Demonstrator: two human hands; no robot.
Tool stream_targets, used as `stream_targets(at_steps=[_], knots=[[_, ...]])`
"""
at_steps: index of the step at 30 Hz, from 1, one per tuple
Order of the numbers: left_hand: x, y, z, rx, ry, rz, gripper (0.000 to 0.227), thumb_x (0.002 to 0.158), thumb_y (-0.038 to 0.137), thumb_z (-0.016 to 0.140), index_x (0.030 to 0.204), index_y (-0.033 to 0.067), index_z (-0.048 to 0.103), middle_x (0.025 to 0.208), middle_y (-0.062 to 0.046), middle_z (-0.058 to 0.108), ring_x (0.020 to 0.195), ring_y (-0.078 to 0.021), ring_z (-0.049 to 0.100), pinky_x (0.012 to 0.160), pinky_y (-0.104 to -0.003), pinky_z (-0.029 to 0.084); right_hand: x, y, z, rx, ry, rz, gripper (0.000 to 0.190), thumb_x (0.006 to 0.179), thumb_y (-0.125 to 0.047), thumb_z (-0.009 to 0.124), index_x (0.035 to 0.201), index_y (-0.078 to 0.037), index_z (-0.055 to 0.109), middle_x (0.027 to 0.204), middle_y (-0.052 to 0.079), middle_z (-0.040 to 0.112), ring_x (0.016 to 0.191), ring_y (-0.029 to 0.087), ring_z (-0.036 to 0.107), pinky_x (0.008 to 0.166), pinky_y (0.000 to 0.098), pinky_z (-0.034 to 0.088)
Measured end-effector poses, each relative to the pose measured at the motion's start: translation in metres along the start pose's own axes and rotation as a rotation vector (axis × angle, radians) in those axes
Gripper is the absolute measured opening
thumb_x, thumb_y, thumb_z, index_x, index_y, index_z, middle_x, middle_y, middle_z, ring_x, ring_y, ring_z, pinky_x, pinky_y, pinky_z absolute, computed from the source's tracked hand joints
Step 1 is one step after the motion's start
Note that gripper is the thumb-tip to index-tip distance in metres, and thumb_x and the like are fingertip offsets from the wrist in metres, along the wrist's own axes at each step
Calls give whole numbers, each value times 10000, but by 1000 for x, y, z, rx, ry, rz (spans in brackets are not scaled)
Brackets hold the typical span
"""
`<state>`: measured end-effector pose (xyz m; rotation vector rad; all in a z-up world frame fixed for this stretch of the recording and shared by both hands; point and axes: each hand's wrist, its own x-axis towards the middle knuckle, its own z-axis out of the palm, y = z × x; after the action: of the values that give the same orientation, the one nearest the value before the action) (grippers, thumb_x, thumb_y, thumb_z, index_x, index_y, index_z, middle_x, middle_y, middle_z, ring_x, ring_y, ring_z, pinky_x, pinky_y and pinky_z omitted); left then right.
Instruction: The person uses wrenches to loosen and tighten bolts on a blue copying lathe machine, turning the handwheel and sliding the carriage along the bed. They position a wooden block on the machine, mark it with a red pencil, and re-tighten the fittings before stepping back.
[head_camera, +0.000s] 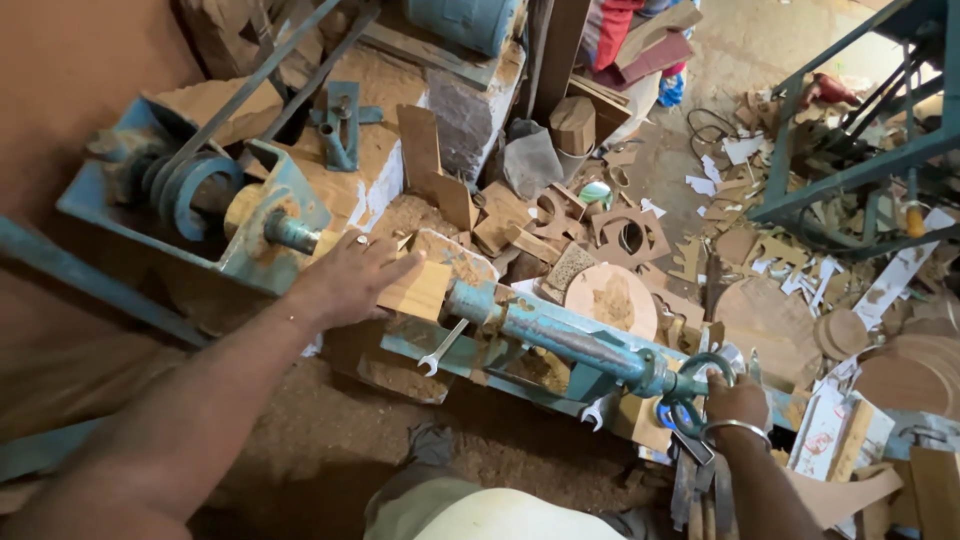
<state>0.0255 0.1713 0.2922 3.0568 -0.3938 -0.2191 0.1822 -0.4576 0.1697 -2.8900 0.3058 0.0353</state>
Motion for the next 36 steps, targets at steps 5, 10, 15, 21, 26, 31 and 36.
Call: stream_targets(at_steps=[5, 10, 15, 21, 26, 31, 36], knots=[[6, 0, 2, 11, 41, -7, 1020, 716, 493, 842, 1565, 224, 344, 1367, -138, 524, 1293, -331, 506, 1126, -495, 347, 10, 0, 1, -20, -5, 9, 515, 970, -449, 686, 1077, 54, 724, 1058, 338, 709, 1015, 512, 673, 896, 557, 522], [5, -2, 9, 49, 93, -2, 1035, 691, 490, 840, 1572, 236, 360, 1382, -130, 522, 1297, -329, 503, 1119, -495, 350, 2, 8, 9, -38, 43, -39, 532, 962, -456, 694, 1094, 60, 716, 1092, 346, 696, 1038, 522, 657, 906, 559, 515], [5, -4, 17, 68, 63, -3, 941, 779, 459, 811, 1557, 209, 343, 1357, -137, 537, 1280, -314, 523, 1128, -507, 352, 23, 3, 11, -45, 32, -23, 543, 977, -466, 683, 1103, 61, 718, 1105, 352, 696, 1053, 520, 662, 930, 556, 521], [5, 6, 4, 54, -22, 4, 969, 741, 447, 825, 1552, 229, 343, 1388, -122, 529, 1284, -292, 519, 1122, -480, 353, 19, 19, 14, -25, 45, -56, 530, 974, -439, 701, 1137, 66, 709, 1089, 367, 692, 1037, 524, 665, 921, 556, 519], [13, 8, 11, 64, -3, 10, 971, 723, 463, 835, 1528, 206, 356, 1361, -124, 536, 1309, -290, 496, 1108, -503, 333, 6, 13, 3, -7, 43, -9, 510, 969, -424, 705, 1134, 58, 717, 1069, 356, 699, 1029, 522, 669, 897, 559, 523], [17, 0, 27, 67, -10, 2, 941, 745, 432, 824, 1543, 219, 374, 1393, -118, 531, 1309, -284, 499, 1118, -487, 330, 2, -1, -5, 33, 43, 13, 495, 952, -401, 710, 1136, 59, 707, 1058, 343, 700, 1015, 515, 671, 876, 555, 524], [15, -2, 32, 108, 74, 54, 998, 707, 397, 819, 1582, 237, 366, 1412, -105, 535, 1298, -270, 493, 1110, -517, 304, 9, 10, 0, 6, 21, 11, 503, 977, -417, 697, 1103, 71, 713, 1042, 348, 702, 1006, 517, 674, 876, 556, 523]])
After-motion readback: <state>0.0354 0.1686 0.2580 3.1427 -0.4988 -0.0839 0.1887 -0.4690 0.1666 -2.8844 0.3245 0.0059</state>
